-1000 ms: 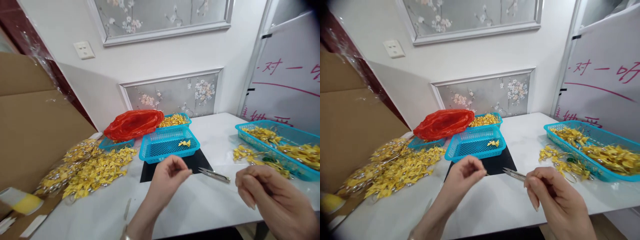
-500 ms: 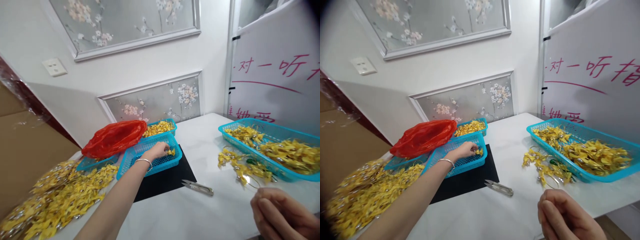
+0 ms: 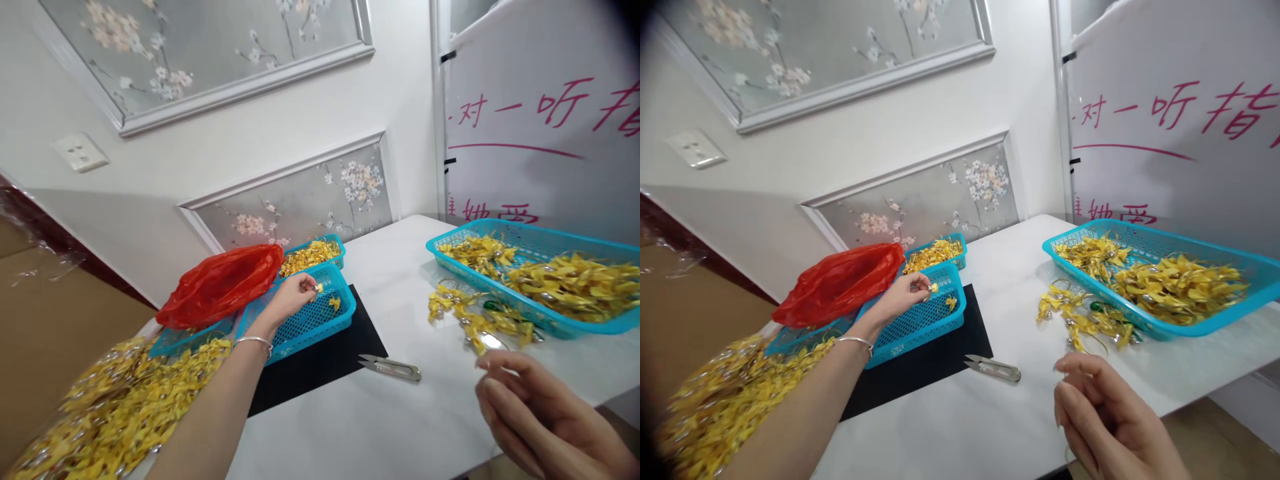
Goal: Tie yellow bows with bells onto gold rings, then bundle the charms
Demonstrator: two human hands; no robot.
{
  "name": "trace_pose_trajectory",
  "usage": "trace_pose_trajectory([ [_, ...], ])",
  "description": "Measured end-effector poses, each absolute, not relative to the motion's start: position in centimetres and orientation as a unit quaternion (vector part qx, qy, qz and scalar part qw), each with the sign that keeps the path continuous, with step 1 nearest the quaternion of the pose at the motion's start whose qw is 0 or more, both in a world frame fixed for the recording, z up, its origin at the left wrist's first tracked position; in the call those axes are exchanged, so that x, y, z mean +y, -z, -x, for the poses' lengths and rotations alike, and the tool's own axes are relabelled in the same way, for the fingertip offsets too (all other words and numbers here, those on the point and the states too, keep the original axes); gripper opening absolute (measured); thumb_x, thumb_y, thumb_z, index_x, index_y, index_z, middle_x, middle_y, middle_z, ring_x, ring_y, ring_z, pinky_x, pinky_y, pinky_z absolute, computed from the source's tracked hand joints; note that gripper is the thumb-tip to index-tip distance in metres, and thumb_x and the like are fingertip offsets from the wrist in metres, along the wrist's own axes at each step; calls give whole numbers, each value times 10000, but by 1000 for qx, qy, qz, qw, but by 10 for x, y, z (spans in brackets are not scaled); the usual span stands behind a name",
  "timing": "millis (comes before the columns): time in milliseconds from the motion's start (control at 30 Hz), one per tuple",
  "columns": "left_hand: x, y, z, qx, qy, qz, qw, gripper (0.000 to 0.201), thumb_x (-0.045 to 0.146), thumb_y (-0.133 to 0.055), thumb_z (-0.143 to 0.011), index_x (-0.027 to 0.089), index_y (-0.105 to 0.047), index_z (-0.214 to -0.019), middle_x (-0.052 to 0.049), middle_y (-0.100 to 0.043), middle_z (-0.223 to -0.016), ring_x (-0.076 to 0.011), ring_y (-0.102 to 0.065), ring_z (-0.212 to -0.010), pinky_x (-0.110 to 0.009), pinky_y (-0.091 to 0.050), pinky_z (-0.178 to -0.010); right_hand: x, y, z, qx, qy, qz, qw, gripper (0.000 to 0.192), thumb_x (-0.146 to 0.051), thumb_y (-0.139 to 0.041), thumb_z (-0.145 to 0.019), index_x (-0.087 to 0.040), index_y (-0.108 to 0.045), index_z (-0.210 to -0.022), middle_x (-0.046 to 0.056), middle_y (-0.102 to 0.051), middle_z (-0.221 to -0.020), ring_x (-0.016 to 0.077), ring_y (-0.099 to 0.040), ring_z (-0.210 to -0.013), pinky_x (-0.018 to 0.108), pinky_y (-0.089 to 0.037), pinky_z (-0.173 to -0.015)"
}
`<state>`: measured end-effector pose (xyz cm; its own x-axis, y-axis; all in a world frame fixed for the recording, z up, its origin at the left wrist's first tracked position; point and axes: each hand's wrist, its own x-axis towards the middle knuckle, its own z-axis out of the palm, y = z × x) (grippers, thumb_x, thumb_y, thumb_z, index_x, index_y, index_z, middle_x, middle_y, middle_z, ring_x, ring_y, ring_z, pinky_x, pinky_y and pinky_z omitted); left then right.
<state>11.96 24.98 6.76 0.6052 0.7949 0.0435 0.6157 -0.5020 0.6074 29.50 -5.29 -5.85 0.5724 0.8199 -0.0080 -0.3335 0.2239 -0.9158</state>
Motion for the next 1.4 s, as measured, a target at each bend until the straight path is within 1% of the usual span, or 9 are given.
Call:
trace_pose_trajectory([
  [100, 219, -78, -111, 400, -229, -826, 324, 253, 281, -614, -898, 156, -604, -1118, -65, -652, -1071, -194, -653, -859, -386, -562, -738, -51, 44, -284, -226, -394, 485, 747, 427, -510, -708, -776, -313, -552, -1121, -18, -531, -661, 102, -465, -487, 154, -365, -374],
  [233, 149, -85, -97, 360, -297, -791, 395, 280, 182, -720, -774, 193, -620, -1036, 14, -599, -861, -144, -623, -807, -277, -524, -754, -46, 22, -267, -307, -427, 484, 699, 294, -518, -646, -831, -262, -612, -971, -15, -504, -672, 85, -390, -495, 177, -328, -419],
  [467, 52, -77, -64, 320, -279, -715, 555, 253, 186, -749, -750, 265, -710, -987, 14, -591, -827, -139, -620, -740, -211, -515, -645, -28, -5, -233, -495, -367, 469, 633, 202, -395, -539, -908, -219, -632, -943, 6, -522, -795, 108, -429, -584, 222, -356, -507],
  [700, 38, -64, -26, 338, -285, -692, 570, 320, 205, -729, -777, 307, -677, -1076, 8, -604, -910, -158, -630, -807, -245, -523, -722, -22, -16, -194, -597, -329, 460, 569, 302, -374, -497, -945, -183, -549, -717, -7, -469, -687, 120, -424, -613, 236, -335, -543],
  [800, 36, -56, -8, 352, -315, -666, 577, 349, 197, -758, -743, 302, -656, -1060, 4, -628, -939, -156, -619, -819, -230, -503, -705, -19, -13, -179, -549, -411, 450, 572, 368, -436, -474, -958, -180, -515, -695, -27, -405, -637, 105, -348, -563, 233, -279, -500],
  [900, 35, -48, 8, 374, -343, -640, 576, 125, 302, -708, -804, 243, -655, -900, 2, -624, -824, -148, -589, -777, -229, -489, -698, -14, -10, -166, -477, -497, 446, 572, 409, -514, -512, -926, -174, -505, -699, -60, -305, -589, 86, -238, -523, 235, -189, -469],
  [1000, 33, -40, 14, 387, -348, -595, 612, 175, 395, -624, -863, 222, -640, -878, -7, -634, -778, -148, -578, -729, -250, -494, -675, -11, -8, -155, -449, -527, 449, 565, 444, -550, -559, -890, -170, -483, -673, -71, -271, -572, 80, -210, -522, 244, -158, -479],
  [1267, 39, -20, 12, 352, -342, -490, 721, 255, 415, -658, -845, 262, -647, -1049, -11, -634, -907, -155, -590, -847, -261, -500, -715, -12, 3, -150, -471, -571, 408, 534, 421, -525, -473, -952, -187, -430, -704, -72, -268, -583, 82, -190, -520, 235, -161, -471],
  [1400, 46, -15, 12, 328, -312, -483, 749, 272, 417, -652, -852, 228, -648, -1047, -31, -637, -933, -143, -586, -825, -252, -480, -706, -13, 0, -156, -579, -465, 450, 496, 409, -463, -399, -990, -195, -411, -681, -45, -348, -612, 101, -300, -544, 231, -253, -492],
])
